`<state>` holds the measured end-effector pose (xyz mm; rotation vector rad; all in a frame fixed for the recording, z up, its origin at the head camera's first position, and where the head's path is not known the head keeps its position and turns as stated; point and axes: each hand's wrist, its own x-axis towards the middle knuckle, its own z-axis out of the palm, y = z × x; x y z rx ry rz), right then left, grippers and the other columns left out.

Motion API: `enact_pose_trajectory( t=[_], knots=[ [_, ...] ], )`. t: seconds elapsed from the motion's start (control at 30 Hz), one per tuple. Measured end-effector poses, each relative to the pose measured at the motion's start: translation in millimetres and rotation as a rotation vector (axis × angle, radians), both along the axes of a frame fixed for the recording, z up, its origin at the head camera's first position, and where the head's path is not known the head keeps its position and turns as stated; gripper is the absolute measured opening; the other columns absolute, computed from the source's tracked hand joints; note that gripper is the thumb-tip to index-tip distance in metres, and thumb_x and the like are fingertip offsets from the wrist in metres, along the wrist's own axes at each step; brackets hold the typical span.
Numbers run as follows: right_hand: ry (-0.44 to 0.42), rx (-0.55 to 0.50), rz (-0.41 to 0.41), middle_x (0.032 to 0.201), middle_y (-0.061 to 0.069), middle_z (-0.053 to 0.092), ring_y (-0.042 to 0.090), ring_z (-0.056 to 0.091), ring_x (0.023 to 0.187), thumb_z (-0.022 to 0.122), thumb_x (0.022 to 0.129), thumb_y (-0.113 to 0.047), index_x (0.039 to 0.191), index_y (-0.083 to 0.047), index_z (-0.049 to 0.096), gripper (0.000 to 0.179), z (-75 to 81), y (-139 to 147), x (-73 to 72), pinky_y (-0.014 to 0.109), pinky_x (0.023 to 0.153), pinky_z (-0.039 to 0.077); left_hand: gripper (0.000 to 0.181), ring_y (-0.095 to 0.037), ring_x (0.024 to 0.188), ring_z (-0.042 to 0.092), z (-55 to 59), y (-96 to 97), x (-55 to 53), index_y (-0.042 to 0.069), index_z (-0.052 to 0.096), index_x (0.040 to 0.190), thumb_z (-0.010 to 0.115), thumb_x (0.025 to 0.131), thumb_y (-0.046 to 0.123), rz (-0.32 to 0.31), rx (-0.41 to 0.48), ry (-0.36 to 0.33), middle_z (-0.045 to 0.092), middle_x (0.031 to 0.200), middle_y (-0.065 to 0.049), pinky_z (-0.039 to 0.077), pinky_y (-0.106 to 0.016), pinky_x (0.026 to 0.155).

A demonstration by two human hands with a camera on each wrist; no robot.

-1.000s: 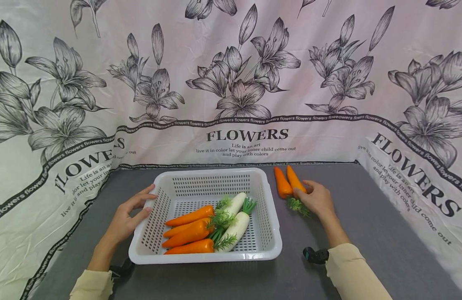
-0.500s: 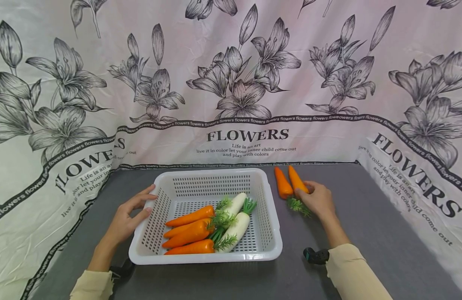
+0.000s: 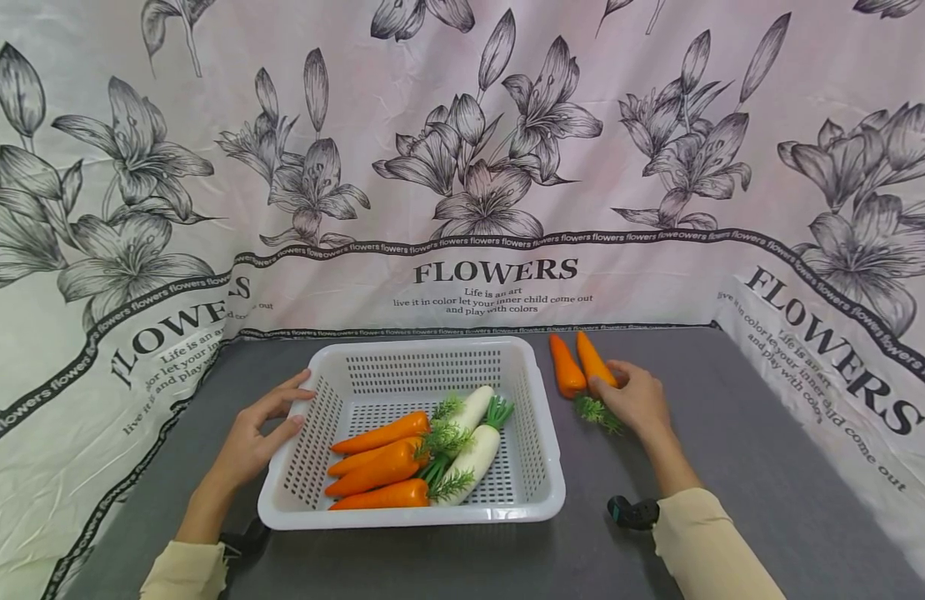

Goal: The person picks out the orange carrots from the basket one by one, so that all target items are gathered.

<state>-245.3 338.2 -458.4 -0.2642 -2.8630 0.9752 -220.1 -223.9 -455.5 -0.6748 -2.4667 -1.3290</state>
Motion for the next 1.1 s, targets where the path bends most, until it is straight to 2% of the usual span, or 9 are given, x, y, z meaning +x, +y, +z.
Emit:
enact_pose_trajectory(
  t=[0.17,0.3,0.57,0.67,0.87,0.97,1.1],
  knots=[
    [0.057,-0.015,0.013,0.133,0.037,0.059,0.051,0.058,0.117,0.06,0.099,-0.046,0.146,0.002,0.051,0.067,6.7,1,-0.6,0.062,0.092,0.051,0.031,0.007,0.121,0.054,0.2,-0.4,0.8,0.014,0.069,0.127,0.064,0.097,0.012,0.004,-0.001,-0.008,0.048,0.159,-0.006,0.057,-0.025,0.089],
    [0.099,-0.007,0.012,0.133,0.036,0.059,0.052,0.059,0.116,0.06,0.099,-0.048,0.147,0.0,0.051,0.068,21.4,-2,-1.8,0.061,0.089,0.053,0.031,0.004,0.116,0.058,-0.8,-1.3,0.3,0.014,0.069,0.127,0.064,0.097,0.011,0.001,0.007,-0.012,0.048,0.159,-0.006,0.059,-0.027,0.086],
    [0.227,0.008,0.089,0.131,0.032,0.064,0.049,0.064,0.11,0.063,0.099,-0.045,0.145,-0.004,0.054,0.063,74.0,-17,-7.7,0.061,0.085,0.054,0.031,0.0,0.109,0.062,-4.1,-3.5,-1.7,0.014,0.068,0.128,0.064,0.097,0.01,-0.006,0.017,-0.013,0.047,0.159,-0.008,0.061,-0.027,0.079],
    [0.239,-0.01,0.132,0.133,0.03,0.064,0.046,0.066,0.108,0.063,0.098,-0.045,0.147,-0.009,0.054,0.061,93.9,-28,-9.3,0.06,0.084,0.055,0.031,-0.002,0.108,0.064,-3.6,-3.3,-1.3,0.014,0.068,0.128,0.064,0.097,0.011,-0.007,0.021,-0.02,0.047,0.159,-0.008,0.061,-0.026,0.078],
    [0.235,-0.046,0.275,0.136,0.026,0.062,0.039,0.062,0.11,0.063,0.099,-0.045,0.149,-0.015,0.053,0.059,125.1,-58,-8.4,0.056,0.086,0.054,0.031,-0.005,0.105,0.065,-1.3,-1.7,-1.0,0.012,0.068,0.128,0.064,0.097,0.011,-0.012,0.024,-0.028,0.046,0.159,-0.009,0.061,-0.026,0.076],
    [0.247,-0.048,0.368,0.134,0.023,0.064,0.037,0.063,0.11,0.066,0.099,-0.04,0.147,-0.014,0.056,0.055,132.3,-76,-9.1,0.055,0.086,0.055,0.031,-0.005,0.106,0.065,-0.6,-1.1,-1.1,0.011,0.068,0.128,0.064,0.097,0.011,-0.018,0.03,-0.027,0.046,0.159,-0.009,0.061,-0.027,0.076],
    [0.258,-0.023,0.483,0.134,0.018,0.067,0.034,0.065,0.108,0.068,0.098,-0.032,0.142,-0.013,0.061,0.049,134.1,-102,-10.8,0.052,0.085,0.057,0.031,-0.002,0.109,0.064,-1.0,-0.8,-0.7,0.012,0.068,0.127,0.064,0.097,0.01,-0.016,0.027,-0.028,0.047,0.159,-0.009,0.061,-0.028,0.08]
  ],
)
